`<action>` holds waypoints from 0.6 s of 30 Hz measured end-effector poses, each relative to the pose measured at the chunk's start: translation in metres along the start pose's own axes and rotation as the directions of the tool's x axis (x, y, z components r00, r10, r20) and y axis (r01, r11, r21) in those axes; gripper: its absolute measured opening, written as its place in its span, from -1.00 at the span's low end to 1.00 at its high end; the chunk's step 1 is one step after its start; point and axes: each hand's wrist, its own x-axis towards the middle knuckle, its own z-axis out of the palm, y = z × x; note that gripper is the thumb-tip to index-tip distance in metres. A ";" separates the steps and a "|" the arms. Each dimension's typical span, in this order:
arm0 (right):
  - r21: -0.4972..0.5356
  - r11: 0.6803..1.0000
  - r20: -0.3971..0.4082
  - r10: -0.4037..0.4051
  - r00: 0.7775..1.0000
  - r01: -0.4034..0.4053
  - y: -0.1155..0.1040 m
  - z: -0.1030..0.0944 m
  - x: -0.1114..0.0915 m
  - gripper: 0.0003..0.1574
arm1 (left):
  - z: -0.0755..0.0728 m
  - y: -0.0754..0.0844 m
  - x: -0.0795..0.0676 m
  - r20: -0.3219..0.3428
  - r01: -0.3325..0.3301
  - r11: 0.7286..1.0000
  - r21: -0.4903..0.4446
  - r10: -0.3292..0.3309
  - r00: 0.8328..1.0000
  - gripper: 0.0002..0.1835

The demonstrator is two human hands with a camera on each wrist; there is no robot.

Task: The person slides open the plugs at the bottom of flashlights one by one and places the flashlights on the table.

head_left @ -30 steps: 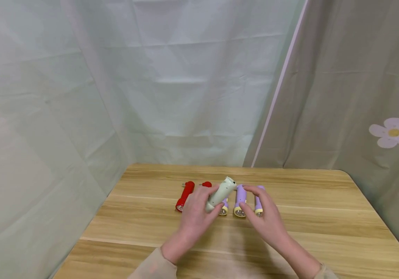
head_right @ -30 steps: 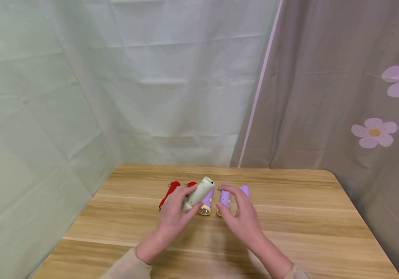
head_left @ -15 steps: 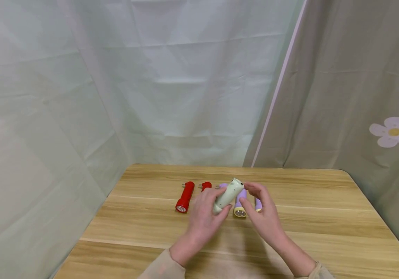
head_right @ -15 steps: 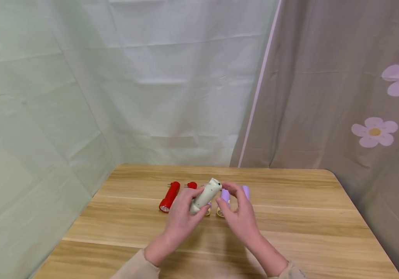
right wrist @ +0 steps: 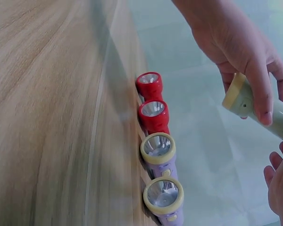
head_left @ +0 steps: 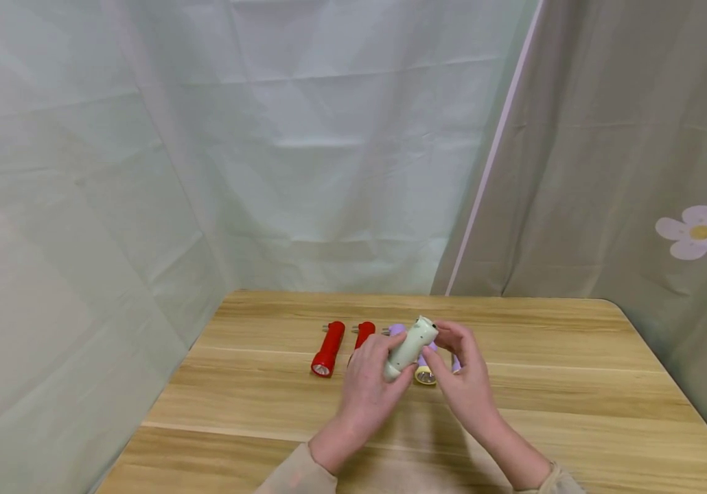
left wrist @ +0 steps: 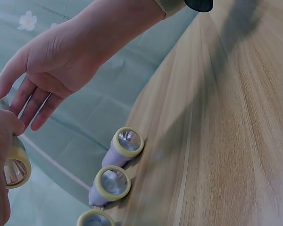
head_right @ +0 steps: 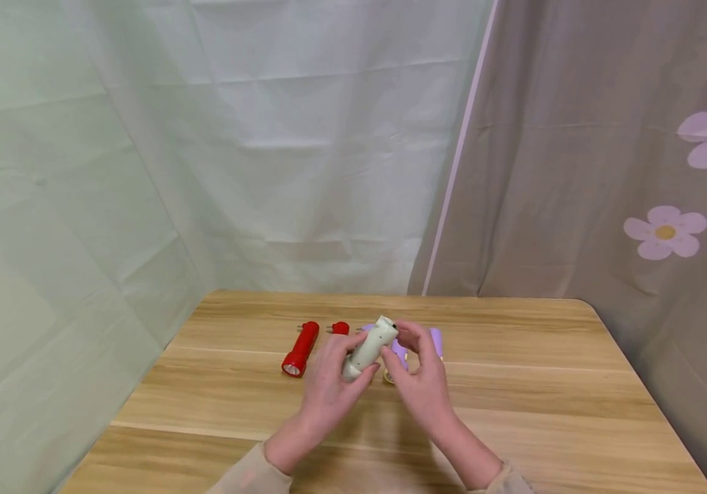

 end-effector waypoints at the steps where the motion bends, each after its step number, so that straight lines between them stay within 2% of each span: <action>1: 0.003 1.000 -0.002 -0.002 1.000 0.002 0.000 0.000 0.000 -0.43 | 0.000 0.000 0.000 -0.009 -0.008 1.000 -0.002 0.008 1.000 -0.40; 10: 0.025 1.000 -0.026 0.007 1.000 -0.006 0.000 0.004 -0.001 -0.43 | 0.002 0.004 -0.001 -0.032 -0.014 1.000 -0.017 0.013 0.999 -0.41; 18: 0.022 0.999 -0.057 -0.030 0.998 0.032 -0.001 0.007 -0.004 -0.37 | 0.002 0.008 -0.001 -0.027 -0.011 0.999 -0.036 0.010 1.000 -0.43</action>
